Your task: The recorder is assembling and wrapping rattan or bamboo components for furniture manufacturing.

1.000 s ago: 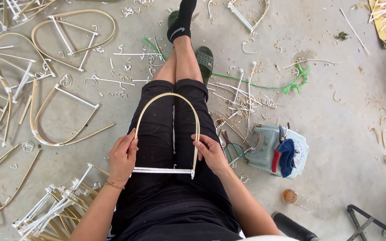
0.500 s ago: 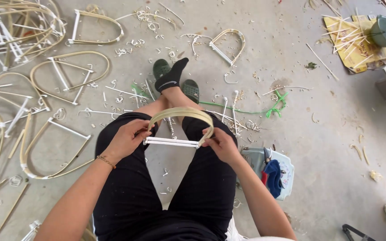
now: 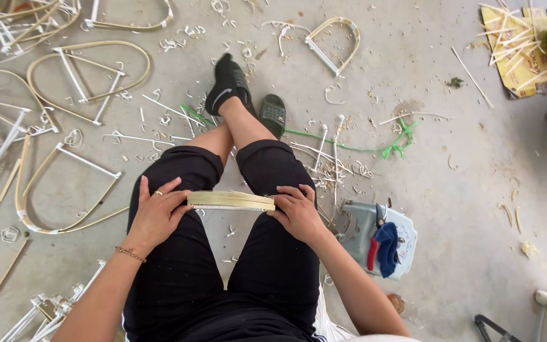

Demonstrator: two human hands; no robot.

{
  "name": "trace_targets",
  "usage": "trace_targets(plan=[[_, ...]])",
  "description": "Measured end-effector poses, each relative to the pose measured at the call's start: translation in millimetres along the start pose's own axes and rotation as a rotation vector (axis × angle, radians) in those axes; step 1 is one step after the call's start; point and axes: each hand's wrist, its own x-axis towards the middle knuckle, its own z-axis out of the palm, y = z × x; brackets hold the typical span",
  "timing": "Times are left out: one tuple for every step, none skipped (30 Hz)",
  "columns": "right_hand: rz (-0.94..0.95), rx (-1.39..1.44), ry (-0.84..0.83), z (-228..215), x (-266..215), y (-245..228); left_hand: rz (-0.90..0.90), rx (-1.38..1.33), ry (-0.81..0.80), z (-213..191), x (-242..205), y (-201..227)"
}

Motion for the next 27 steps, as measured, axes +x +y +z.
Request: trace_targets(plan=[[-0.019,-0.006,0.021,4.8,2.3,-0.8,-0.008,-0.001,0.003,0.8,-3.9,-3.1],[-0.029,-0.007,0.02,6.7,3.6,-0.5,-0.014,0.002,0.011,0.3,-6.0,-2.6],[-0.015,-0.004,0.012,8.6,5.5,0.2,-0.016,-0.004,0.018,-0.1,-7.6,-2.4],[-0.001,-0.004,0.005,9.7,6.7,1.6,-0.016,-0.011,0.026,0.6,-8.0,-1.6],[-0.009,-0.008,0.005,9.7,7.4,2.1,-0.019,-0.01,0.035,-2.5,-6.4,3.8],[0.003,-0.009,0.002,9.4,6.7,2.9,-0.004,-0.02,0.059,-4.6,-5.4,10.3],[0.016,-0.01,-0.002,9.2,6.1,4.1,0.012,-0.03,0.083,-6.5,-4.1,16.5],[0.009,-0.014,-0.005,8.1,7.0,4.6,0.006,-0.032,0.09,-15.4,1.1,30.1],[0.017,-0.009,-0.013,7.4,7.8,5.4,0.022,-0.07,0.153,-23.9,6.2,43.4],[0.025,-0.003,-0.024,7.3,7.0,5.3,0.034,-0.109,0.214,-32.3,9.1,57.3],[0.019,-0.005,-0.031,0.2,10.3,-0.3,0.026,-0.11,0.219,-36.5,13.6,66.7],[0.012,0.02,-0.005,-6.2,12.1,-6.8,0.079,-0.107,0.28,-40.9,17.8,76.0],[0.005,0.045,0.021,-12.8,13.6,-12.8,0.132,-0.104,0.341,-45.0,22.2,85.8],[0.005,0.046,0.017,-17.6,15.2,-19.7,0.129,-0.106,0.34,-43.9,24.7,87.9],[-0.032,0.095,0.121,-22.8,16.4,-26.2,0.191,-0.05,0.369,-42.7,27.2,90.7],[-0.068,0.145,0.23,-27.4,17.6,-33.3,0.257,0.007,0.396,-42.0,30.1,92.9],[-0.065,0.147,0.23,-25.9,20.7,-37.0,0.258,0.007,0.393,-42.0,31.1,94.7],[-0.144,0.171,0.353,-24.3,23.9,-40.8,0.292,0.056,0.414,-42.4,32.7,96.1],[-0.224,0.194,0.477,-22.9,27.0,-44.6,0.327,0.106,0.435,-42.9,34.2,97.8],[-0.219,0.194,0.481,-24.4,30.0,-46.4,0.332,0.105,0.432,-42.8,34.9,99.1],[-0.287,0.167,0.533,-26.0,33.1,-48.5,0.356,0.144,0.448,-43.1,35.3,100.1],[-0.361,0.139,0.583,-28.2,38.5,-49.9,0.377,0.185,0.469,-43.6,36.9,100.6],[-0.361,0.138,0.586,-30.0,40.0,-50.8,0.38,0.186,0.47,-43.8,38.1,99.9],[-0.382,0.118,0.588,-32.0,41.4,-51.4,0.388,0.205,0.476,-43.5,38.8,99.7],[-0.402,0.098,0.591,-34.0,42.8,-52.0,0.395,0.224,0.481,-43.2,39.4,99.4],[-0.402,0.098,0.59,-34.7,43.1,-53.3,0.395,0.223,0.481,-42.6,39.6,98.6],[-0.403,0.091,0.595,-35.3,43.5,-54.4,0.401,0.224,0.472,-41.9,40.1,97.8]])
